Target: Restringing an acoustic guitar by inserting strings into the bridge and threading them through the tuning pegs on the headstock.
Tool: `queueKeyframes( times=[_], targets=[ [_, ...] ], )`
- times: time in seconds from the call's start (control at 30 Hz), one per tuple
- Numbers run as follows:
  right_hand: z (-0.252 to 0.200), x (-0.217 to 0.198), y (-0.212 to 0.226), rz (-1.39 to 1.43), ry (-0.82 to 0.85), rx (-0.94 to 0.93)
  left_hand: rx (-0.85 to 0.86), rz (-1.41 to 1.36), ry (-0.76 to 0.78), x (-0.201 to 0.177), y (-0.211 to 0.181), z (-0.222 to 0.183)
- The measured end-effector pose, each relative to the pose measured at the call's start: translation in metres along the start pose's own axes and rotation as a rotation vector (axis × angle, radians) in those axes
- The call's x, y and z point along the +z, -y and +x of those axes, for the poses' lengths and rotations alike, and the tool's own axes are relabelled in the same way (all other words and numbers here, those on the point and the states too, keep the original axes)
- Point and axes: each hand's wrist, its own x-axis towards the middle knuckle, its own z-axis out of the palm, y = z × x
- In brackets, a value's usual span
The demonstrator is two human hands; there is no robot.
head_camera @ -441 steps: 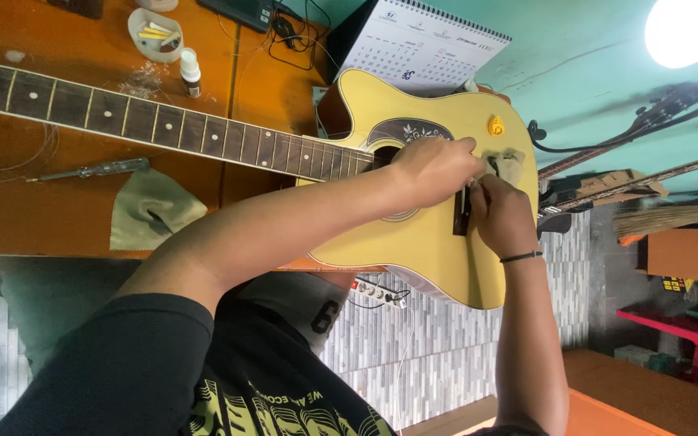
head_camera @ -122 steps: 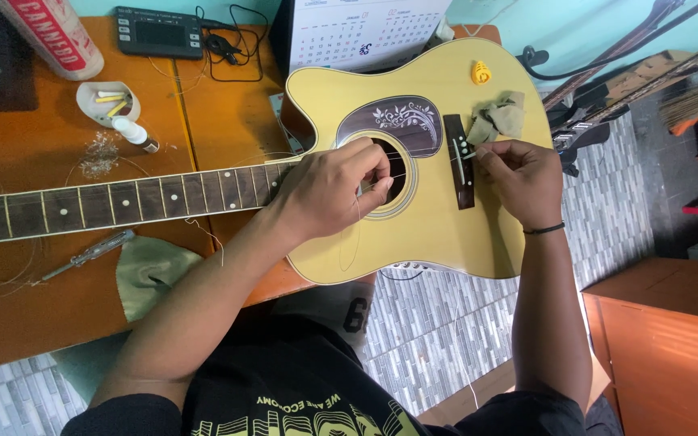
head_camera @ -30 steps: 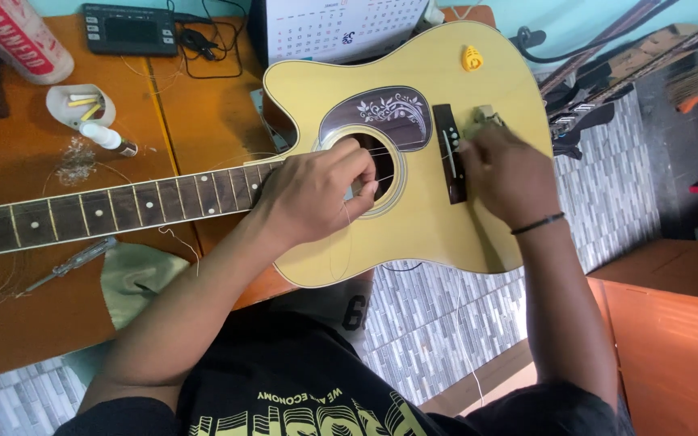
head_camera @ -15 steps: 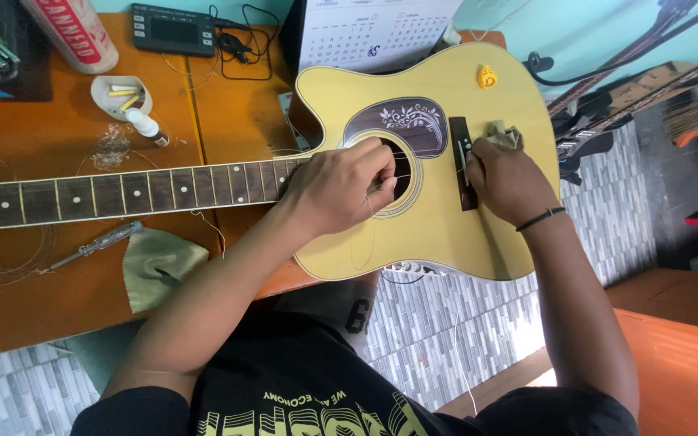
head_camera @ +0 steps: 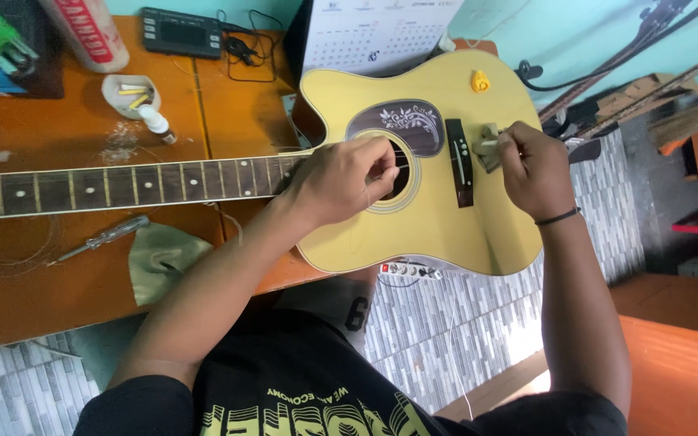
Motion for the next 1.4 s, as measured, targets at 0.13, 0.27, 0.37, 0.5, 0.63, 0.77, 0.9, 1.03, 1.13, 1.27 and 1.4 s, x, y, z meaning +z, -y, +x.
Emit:
queueKeyframes(
  times=[0.13, 0.27, 0.37, 0.5, 0.63, 0.77, 0.9, 1.03, 1.13, 1.27, 1.4],
  targets=[
    [0.01, -0.006, 0.051, 0.001, 0.036, -0.124, -0.048, 0.15, 0.104, -0.034, -0.015, -0.011],
    [0.036, 0.005, 0.112, 0.239, 0.156, -0.211, -0.13, 0.387, 0.148, -0.083, -0.025, -0.042],
    [0.072, 0.027, 0.169, 0.288, 0.259, -0.265, -0.162, 0.467, 0.065, -0.111, -0.016, -0.07],
    [0.119, 0.074, 0.244, 0.157, 0.311, -0.517, -0.15, 0.448, -0.071, -0.112, 0.023, -0.104],
    [0.161, 0.132, 0.297, 0.109, 0.335, -0.642, -0.113, 0.44, -0.106, -0.091, 0.046, -0.117],
    [0.184, 0.171, 0.335, 0.078, 0.542, -0.642, -0.035, 0.444, -0.169, -0.08, 0.06, -0.118],
    [0.195, 0.186, 0.35, 0.07, 0.62, -0.602, -0.04, 0.443, -0.144, -0.099, 0.045, -0.121],
    [0.202, 0.198, 0.357, 0.12, 0.619, -0.576, -0.017, 0.436, -0.088, -0.111, 0.043, -0.122],
    [0.207, 0.208, 0.363, 0.102, 0.643, -0.6, -0.003, 0.412, -0.034, -0.115, 0.043, -0.12],
    [0.204, 0.209, 0.382, 0.117, 0.723, -0.649, 0.001, 0.393, -0.002, -0.121, 0.038, -0.121],
    [0.206, 0.213, 0.383, -0.076, 0.707, -0.714, 0.024, 0.407, -0.002, -0.127, 0.035, -0.122]
  ],
)
